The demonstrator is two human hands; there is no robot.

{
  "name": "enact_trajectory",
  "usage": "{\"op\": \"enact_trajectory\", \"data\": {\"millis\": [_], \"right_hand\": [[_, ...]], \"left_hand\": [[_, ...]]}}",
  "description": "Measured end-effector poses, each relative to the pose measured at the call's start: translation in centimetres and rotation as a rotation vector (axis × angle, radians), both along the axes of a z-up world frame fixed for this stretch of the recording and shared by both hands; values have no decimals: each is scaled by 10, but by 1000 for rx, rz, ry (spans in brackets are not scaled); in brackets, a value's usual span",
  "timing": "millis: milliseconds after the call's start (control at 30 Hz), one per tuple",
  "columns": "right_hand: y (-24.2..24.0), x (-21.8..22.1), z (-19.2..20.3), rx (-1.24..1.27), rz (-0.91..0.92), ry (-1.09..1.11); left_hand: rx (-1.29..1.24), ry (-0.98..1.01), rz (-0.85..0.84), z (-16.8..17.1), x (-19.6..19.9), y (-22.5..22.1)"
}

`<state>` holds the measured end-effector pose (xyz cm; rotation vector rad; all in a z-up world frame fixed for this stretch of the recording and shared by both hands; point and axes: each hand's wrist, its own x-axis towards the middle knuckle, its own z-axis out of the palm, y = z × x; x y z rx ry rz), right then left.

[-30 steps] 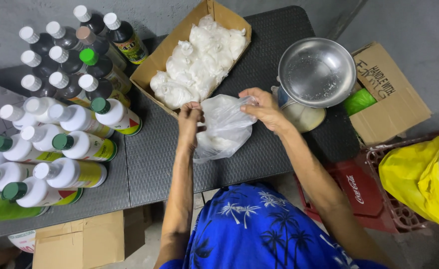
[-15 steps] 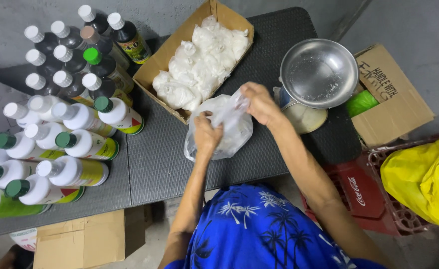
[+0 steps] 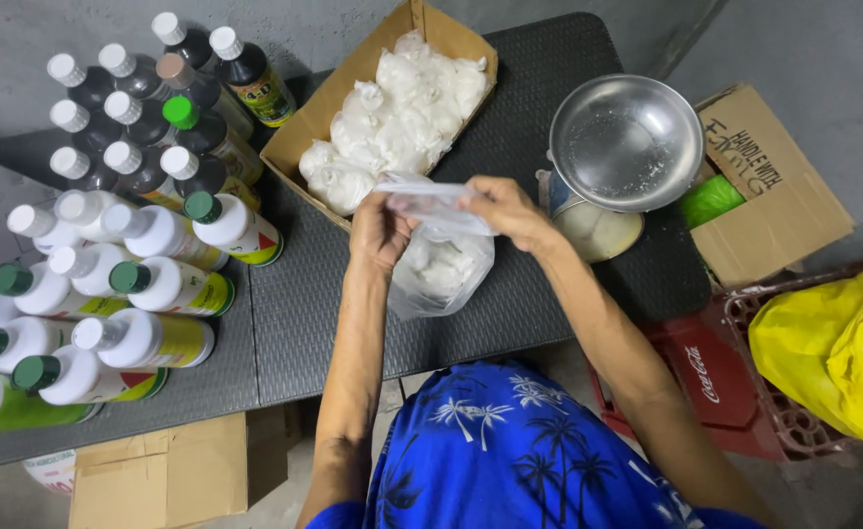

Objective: The person is seen weighing white powder into small plastic bags.

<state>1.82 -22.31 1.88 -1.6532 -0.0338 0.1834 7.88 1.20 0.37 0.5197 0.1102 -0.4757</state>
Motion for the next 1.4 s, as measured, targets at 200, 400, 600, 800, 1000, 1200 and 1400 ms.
{"op": "enact_trajectory", "data": {"millis": [200,400,600,800,1000,1200,1400], "right_hand": [[-8,16,1,824,-171,338],[-8,33,-59,1120,-290,472],[3,-3,-19,557,-41,196],[9,-4,-74,264,-60,260],[-12,13,-78,955,-332,467],[-29,19,-114,1174,-350,415],[-5,-53,-26,901,-273,237]], "left_hand": [[789,-314,-179,42,-22,14],[1270,-487,-137,15,-24,15],[486,13,-51,17,-17,21],[326,25,28,-42,-5,5],[667,-298,-238,28,-35,20],[826,-627,-374,-65,-15,27],[1582,-981,166,-1,-38,-17]]}}
